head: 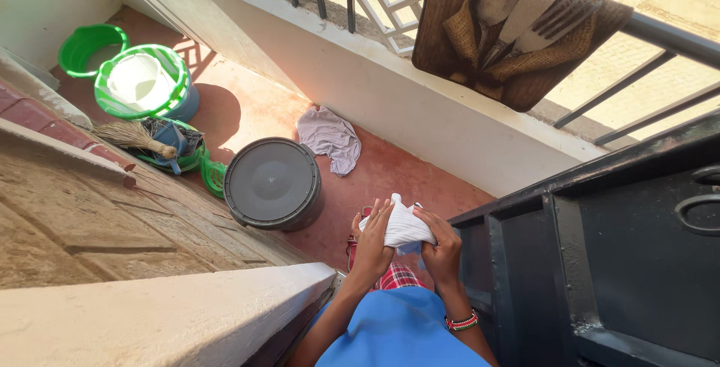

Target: The person opens a door and walks onto a balcony. They pick up a white cloth and a grey shirt, then hang both items on the balcony railing to dry. The person then returns inside and closes the door.

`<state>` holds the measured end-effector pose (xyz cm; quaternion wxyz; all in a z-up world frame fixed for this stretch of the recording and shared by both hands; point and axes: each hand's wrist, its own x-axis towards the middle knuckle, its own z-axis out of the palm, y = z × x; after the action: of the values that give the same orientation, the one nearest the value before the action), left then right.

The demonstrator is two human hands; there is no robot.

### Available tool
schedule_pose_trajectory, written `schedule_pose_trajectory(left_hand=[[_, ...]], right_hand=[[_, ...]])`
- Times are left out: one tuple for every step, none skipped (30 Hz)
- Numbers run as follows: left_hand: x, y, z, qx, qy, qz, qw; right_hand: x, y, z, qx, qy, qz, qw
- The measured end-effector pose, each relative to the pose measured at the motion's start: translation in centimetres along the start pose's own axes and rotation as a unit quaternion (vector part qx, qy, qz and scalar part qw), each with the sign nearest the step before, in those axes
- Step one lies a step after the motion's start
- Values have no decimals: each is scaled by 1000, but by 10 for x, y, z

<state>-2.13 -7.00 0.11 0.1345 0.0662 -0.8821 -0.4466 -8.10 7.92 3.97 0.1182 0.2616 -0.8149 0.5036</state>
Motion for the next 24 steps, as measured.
schedule_pose_trajectory(left_hand=[[0, -2, 0, 2, 0, -7, 1000], [1, -3, 1, 3, 1, -13, 1000], [5, -4, 0, 6, 0, -16, 1000], [6, -5, -1, 7, -5, -17, 1000], [11, -5, -2, 8, -5, -15, 1000], [16, -6, -4, 9, -4, -13, 1000], [23, -7, -5, 10, 2, -14, 1000], [31, -9, -6, 10, 8, -15, 1000], [33, -10, -7, 8, 11, -22, 1000], [36, -12, -9, 3, 14, -27, 1000], [41, -16, -12, -2, 20, -33, 999], [45, -20, -14, -7, 27, -40, 999], [50, -24, -15, -8, 36, -53, 998], [56, -29, -14, -9, 46, -67, 997], [66, -36, -15, -8, 54, -75, 996], [73, -42, -14, 0, 53, -84, 995], [84, -47, -11, 7, 57, -90, 994], [98, -54, -9, 15, 60, -97, 993], [113, -61, -5, 15, 76, -90, 993], [129, -67, -2, 16, 92, -83, 992], [139, -70, 2, 16, 100, -78, 992], [149, -72, 7, 16, 108, -76, 991], [159, -75, 9, 17, 108, -72, 991], [168, -76, 12, 19, 108, -68, 992]], right_hand=[[1, 0, 2, 5, -3, 1, 1000], [2, 1, 3, 0, -6, 1, 1000], [6, 2, 4, -5, -4, 1, 1000], [8, 3, 5, -9, -3, 0, 1000], [13, 5, 7, -1, -5, 9, 1000], [16, 5, 9, 7, -7, 19, 1000], [22, 8, 11, 17, -13, 25, 999], [32, 13, 16, 15, -16, 10, 1000], [36, 17, 19, 13, -24, -1, 1000], [40, 20, 23, 12, -32, -11, 999], [46, 25, 29, 23, -44, -11, 999], [51, 29, 35, 34, -56, -11, 998], [60, 34, 41, 45, -67, -13, 997], [68, 39, 46, 55, -80, -22, 995], [79, 45, 52, 64, -87, -32, 994], [90, 50, 58, 73, -95, -42, 992], [103, 55, 62, 82, -102, -40, 991], [114, 60, 66, 90, -111, -38, 989], [126, 65, 67, 96, -121, -32, 988], [142, 72, 69, 93, -125, -45, 987], [153, 78, 70, 89, -127, -50, 987], [165, 85, 71, 85, -130, -55, 986], [176, 90, 73, 88, -127, -64, 986], [187, 95, 74, 90, -123, -73, 986]])
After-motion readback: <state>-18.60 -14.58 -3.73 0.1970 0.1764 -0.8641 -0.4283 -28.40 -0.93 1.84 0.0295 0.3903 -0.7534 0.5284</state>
